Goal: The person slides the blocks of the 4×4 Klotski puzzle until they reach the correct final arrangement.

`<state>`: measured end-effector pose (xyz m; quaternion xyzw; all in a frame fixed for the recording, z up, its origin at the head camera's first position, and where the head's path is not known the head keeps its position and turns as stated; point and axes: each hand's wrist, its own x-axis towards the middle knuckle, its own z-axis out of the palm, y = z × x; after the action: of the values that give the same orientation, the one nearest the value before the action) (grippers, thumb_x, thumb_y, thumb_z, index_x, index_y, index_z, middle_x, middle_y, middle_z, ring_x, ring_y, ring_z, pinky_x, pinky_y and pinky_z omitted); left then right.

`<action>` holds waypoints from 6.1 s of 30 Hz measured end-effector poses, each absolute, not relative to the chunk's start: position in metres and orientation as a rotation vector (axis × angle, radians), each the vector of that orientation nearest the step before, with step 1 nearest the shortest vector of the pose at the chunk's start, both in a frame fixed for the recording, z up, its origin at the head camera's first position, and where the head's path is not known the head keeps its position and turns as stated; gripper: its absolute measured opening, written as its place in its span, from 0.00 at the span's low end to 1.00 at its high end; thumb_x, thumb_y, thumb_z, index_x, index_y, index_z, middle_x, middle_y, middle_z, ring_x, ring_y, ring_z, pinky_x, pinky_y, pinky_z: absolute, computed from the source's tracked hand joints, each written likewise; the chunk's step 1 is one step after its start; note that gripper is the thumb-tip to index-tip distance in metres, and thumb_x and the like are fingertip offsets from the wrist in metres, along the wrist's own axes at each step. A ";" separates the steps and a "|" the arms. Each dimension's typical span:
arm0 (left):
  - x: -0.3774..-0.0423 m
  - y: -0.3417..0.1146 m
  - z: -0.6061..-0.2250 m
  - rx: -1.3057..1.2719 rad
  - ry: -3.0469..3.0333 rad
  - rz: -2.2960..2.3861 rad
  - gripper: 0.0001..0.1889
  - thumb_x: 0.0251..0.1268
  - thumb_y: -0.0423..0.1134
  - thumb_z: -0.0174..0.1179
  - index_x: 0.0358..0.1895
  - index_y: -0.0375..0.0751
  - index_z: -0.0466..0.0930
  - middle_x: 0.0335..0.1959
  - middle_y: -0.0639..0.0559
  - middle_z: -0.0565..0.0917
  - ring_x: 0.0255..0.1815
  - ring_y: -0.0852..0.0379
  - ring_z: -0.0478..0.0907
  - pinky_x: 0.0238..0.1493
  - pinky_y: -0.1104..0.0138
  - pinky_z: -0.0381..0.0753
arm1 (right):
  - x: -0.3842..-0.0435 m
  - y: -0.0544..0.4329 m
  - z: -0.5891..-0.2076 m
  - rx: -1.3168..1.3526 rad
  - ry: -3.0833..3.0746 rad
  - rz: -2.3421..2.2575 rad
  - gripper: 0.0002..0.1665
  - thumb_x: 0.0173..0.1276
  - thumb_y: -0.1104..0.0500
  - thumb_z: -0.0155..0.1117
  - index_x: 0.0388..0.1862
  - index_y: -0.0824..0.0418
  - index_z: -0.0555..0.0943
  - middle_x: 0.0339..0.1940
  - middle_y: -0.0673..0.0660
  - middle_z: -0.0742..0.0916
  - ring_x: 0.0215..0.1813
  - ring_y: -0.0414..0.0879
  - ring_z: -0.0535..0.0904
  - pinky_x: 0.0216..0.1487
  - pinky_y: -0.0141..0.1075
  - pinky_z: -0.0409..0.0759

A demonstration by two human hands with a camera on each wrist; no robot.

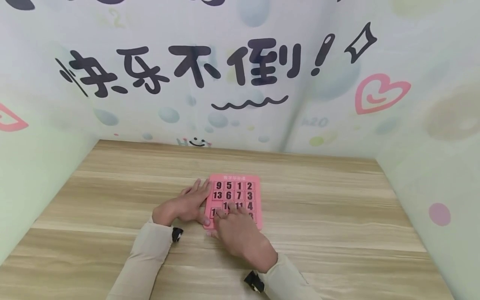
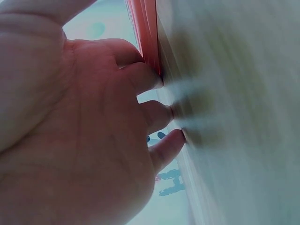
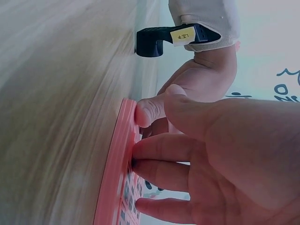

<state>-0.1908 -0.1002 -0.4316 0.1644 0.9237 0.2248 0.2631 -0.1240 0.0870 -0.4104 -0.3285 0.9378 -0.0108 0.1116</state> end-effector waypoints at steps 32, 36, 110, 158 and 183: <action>-0.192 -0.100 -0.431 0.455 2.495 0.628 0.62 0.51 0.47 0.74 0.80 0.34 0.36 0.81 0.41 0.35 0.81 0.41 0.26 0.79 0.47 0.30 | -0.122 0.084 -0.408 -1.047 2.746 0.025 0.26 0.76 0.40 0.51 0.62 0.49 0.81 0.70 0.52 0.78 0.74 0.59 0.68 0.71 0.58 0.68; -0.192 -0.099 -0.430 0.453 2.496 0.623 0.62 0.51 0.47 0.74 0.80 0.34 0.36 0.81 0.42 0.35 0.81 0.41 0.26 0.79 0.47 0.30 | -0.122 0.085 -0.408 -1.032 2.731 -0.007 0.26 0.75 0.39 0.51 0.62 0.49 0.81 0.71 0.53 0.77 0.74 0.60 0.67 0.71 0.58 0.67; -0.191 -0.100 -0.430 0.453 2.502 0.576 0.62 0.51 0.51 0.74 0.80 0.36 0.38 0.82 0.43 0.36 0.81 0.42 0.26 0.80 0.48 0.33 | -0.164 0.075 -0.421 -0.922 2.739 -0.130 0.32 0.78 0.43 0.49 0.74 0.57 0.68 0.75 0.54 0.71 0.79 0.61 0.57 0.77 0.58 0.57; -0.189 -0.099 -0.428 0.434 2.491 0.611 0.61 0.51 0.49 0.74 0.80 0.38 0.39 0.83 0.46 0.37 0.82 0.45 0.26 0.80 0.51 0.32 | -0.163 0.084 -0.402 -0.899 2.743 -0.131 0.29 0.79 0.49 0.50 0.75 0.55 0.68 0.75 0.56 0.72 0.78 0.61 0.59 0.75 0.59 0.61; -0.192 -0.101 -0.430 0.437 2.480 0.593 0.60 0.52 0.50 0.73 0.80 0.38 0.39 0.83 0.46 0.36 0.82 0.44 0.24 0.80 0.49 0.31 | -0.191 0.080 -0.420 -0.740 2.719 -0.169 0.43 0.74 0.34 0.49 0.81 0.49 0.55 0.82 0.51 0.58 0.82 0.60 0.44 0.79 0.60 0.48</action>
<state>-0.1918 -0.1008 -0.4305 0.1626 0.9220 0.2204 0.2736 -0.1910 0.0802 -0.4199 -0.2587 0.9510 -0.0592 0.1587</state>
